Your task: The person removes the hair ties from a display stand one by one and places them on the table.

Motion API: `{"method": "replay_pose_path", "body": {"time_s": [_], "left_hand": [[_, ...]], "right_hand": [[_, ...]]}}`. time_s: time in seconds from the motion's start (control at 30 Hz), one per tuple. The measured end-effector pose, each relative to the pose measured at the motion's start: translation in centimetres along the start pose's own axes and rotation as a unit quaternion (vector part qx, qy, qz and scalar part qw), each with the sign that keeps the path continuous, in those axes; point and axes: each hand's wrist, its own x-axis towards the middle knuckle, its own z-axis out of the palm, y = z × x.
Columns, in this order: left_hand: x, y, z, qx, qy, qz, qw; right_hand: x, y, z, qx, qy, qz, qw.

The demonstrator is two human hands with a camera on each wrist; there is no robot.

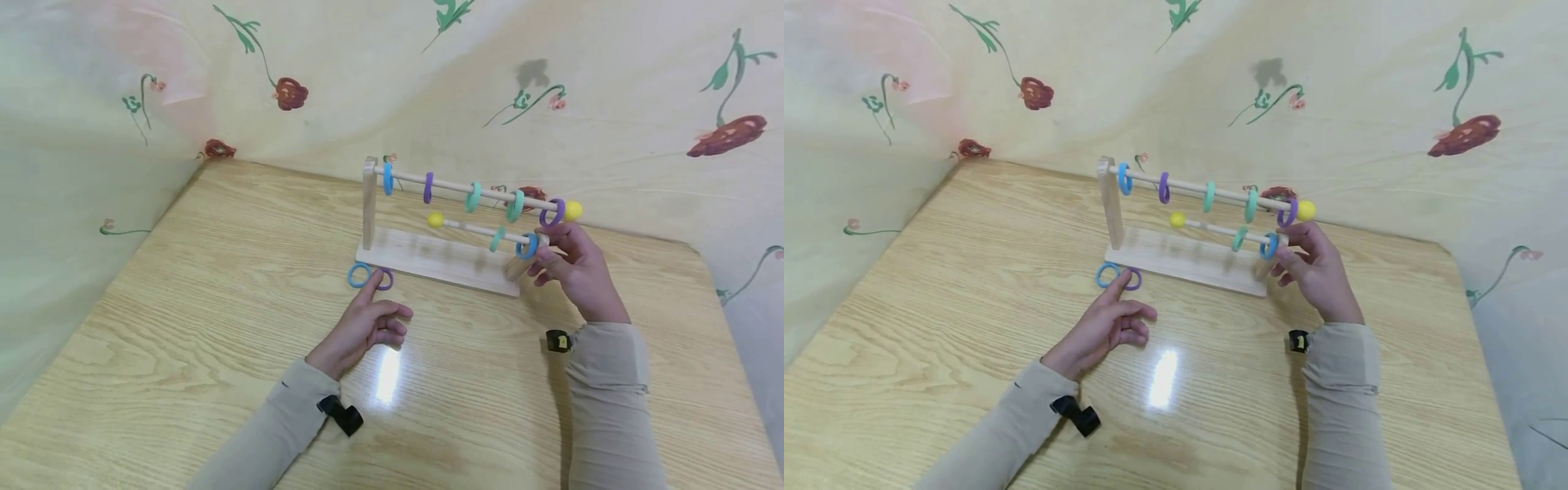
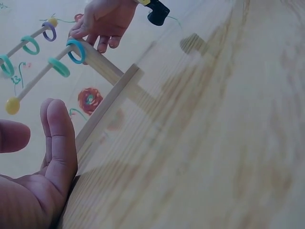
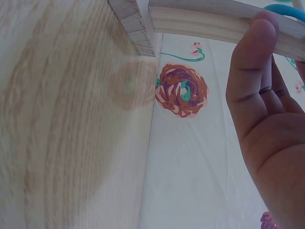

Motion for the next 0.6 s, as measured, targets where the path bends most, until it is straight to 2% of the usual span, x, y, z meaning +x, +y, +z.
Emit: {"method": "replay_pose_path", "body": {"time_s": [0.6], "left_hand": [[-0.08, 0.03, 0.1, 0.002, 0.008, 0.006, 1.0]], "right_hand": [[0.05, 0.06, -0.04, 0.002, -0.002, 0.003, 1.0]]}}
